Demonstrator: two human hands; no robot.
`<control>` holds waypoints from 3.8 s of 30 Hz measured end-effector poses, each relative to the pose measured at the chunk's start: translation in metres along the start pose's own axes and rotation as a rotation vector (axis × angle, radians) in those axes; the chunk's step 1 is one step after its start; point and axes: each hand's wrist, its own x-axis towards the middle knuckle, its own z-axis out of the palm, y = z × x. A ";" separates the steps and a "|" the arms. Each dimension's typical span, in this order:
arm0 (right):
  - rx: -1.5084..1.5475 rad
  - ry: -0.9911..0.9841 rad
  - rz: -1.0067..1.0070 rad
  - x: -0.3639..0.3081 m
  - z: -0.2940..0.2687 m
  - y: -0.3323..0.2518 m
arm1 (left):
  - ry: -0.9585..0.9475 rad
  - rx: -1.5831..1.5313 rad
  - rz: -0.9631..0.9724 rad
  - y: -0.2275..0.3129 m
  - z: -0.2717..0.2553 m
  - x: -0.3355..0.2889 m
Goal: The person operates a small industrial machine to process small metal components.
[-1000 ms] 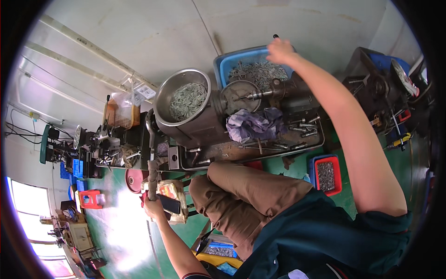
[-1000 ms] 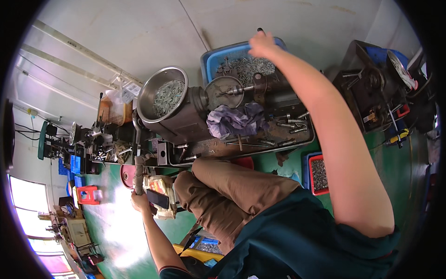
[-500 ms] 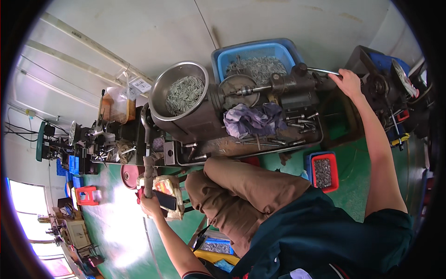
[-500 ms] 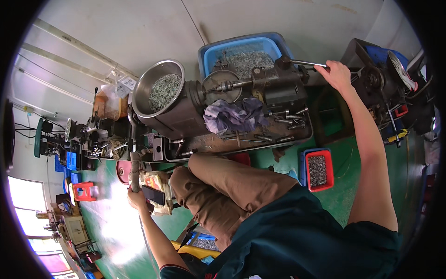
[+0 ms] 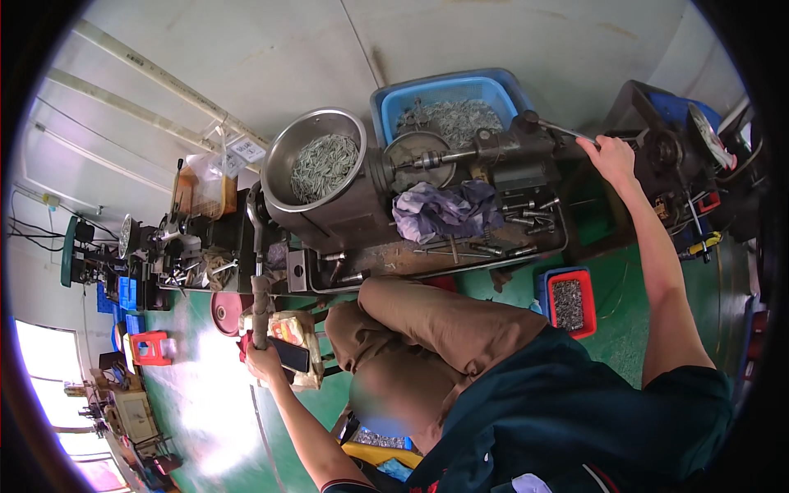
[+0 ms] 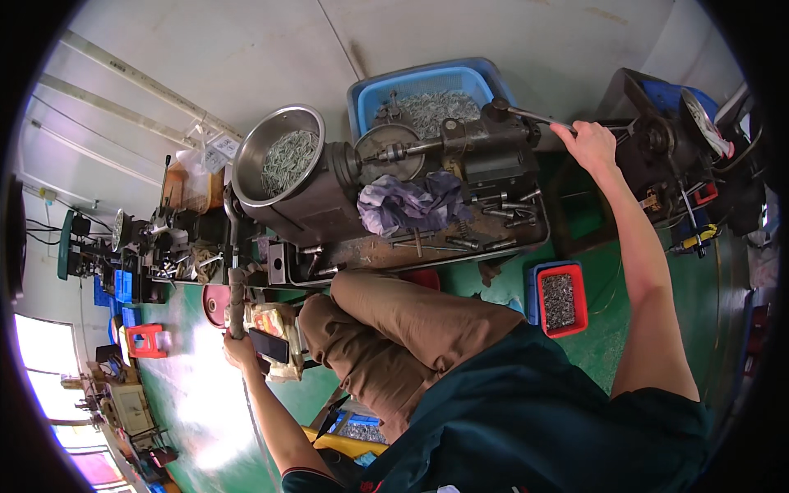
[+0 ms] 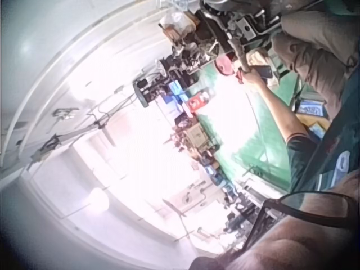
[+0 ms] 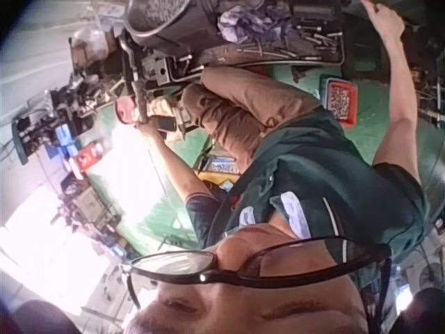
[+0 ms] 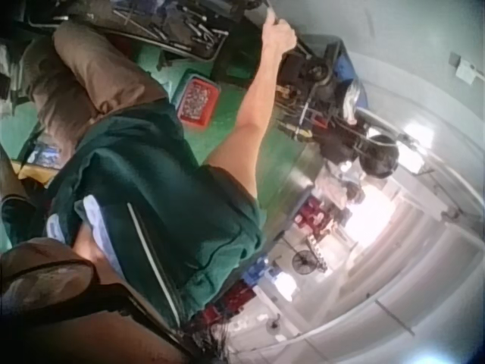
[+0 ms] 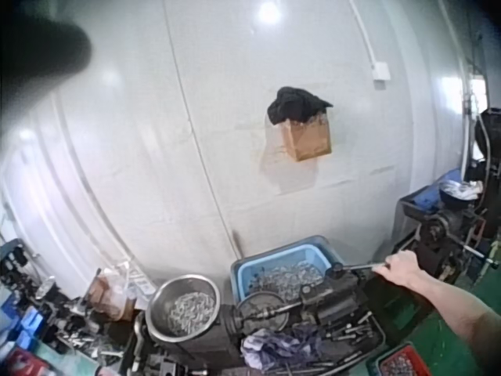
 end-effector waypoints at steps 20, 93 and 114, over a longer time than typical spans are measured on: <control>-0.080 0.480 -0.120 0.054 0.030 -0.027 | 0.045 -0.028 0.003 0.004 0.000 -0.002; 1.053 -0.593 -0.460 0.075 0.064 -0.283 | 0.063 -0.068 -0.081 0.057 -0.022 -0.076; 0.939 -0.668 -0.469 0.053 0.070 -0.276 | 0.016 -0.035 -0.145 0.061 -0.026 -0.079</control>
